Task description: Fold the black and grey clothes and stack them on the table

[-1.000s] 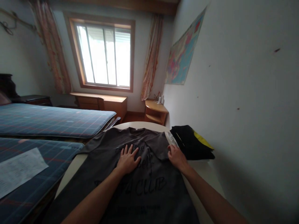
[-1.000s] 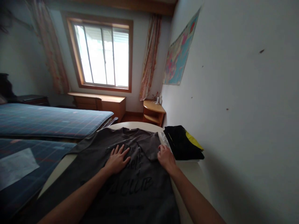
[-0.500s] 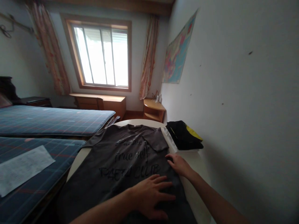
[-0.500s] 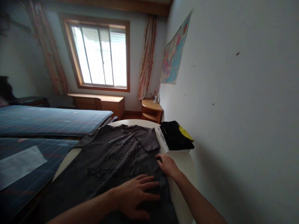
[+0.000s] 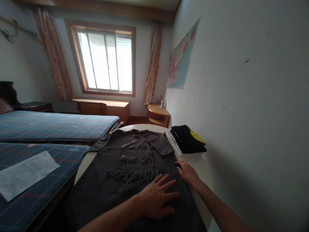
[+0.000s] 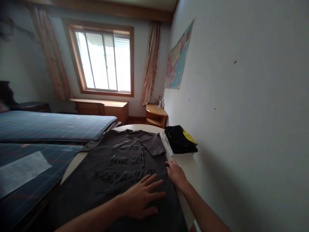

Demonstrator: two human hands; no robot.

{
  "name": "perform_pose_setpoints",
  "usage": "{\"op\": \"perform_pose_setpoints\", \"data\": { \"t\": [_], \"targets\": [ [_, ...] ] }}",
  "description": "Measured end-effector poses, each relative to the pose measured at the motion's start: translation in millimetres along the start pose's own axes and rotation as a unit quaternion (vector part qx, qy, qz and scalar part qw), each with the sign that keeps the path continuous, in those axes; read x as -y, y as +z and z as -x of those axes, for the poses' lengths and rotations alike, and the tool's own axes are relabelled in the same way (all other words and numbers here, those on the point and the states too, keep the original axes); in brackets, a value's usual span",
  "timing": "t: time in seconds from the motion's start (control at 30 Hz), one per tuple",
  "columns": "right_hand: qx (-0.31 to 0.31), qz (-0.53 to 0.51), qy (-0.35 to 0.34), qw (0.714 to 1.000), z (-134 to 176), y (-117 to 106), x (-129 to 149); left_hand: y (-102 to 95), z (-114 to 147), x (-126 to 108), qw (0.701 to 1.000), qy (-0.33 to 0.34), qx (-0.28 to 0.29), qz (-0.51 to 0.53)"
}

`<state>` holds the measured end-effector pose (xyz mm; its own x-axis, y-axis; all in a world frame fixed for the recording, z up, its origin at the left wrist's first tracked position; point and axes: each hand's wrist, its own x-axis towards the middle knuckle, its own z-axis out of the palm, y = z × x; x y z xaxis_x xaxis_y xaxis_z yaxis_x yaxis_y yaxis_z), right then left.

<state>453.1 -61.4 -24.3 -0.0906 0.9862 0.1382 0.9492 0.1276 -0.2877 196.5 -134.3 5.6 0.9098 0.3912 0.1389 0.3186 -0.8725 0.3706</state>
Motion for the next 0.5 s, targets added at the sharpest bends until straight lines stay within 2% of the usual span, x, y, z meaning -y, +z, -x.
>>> {"op": "perform_pose_setpoints", "data": {
  "t": [0.1, 0.23, 0.33, 0.43, 0.5],
  "targets": [
    [0.008, 0.017, 0.031, 0.999, -2, -6, 9, 0.5, 9, 16, 0.997, -0.073, -0.011, 0.003],
    [0.036, 0.046, 0.088, 0.994, -10, -16, 21, -7.4, 12, 31, 0.996, -0.070, -0.009, 0.045],
    [0.014, 0.092, 0.111, 0.989, -20, -17, 28, -19.3, 6, 47, 0.992, -0.113, -0.041, 0.024],
    [-0.036, 0.111, 0.090, 0.989, -32, -11, 34, -21.2, 0, 66, 0.973, -0.214, -0.085, -0.032],
    [-0.054, 0.105, 0.036, 0.992, -40, -4, 35, -15.3, -2, 76, 0.961, -0.253, -0.097, -0.047]
  ]
}}
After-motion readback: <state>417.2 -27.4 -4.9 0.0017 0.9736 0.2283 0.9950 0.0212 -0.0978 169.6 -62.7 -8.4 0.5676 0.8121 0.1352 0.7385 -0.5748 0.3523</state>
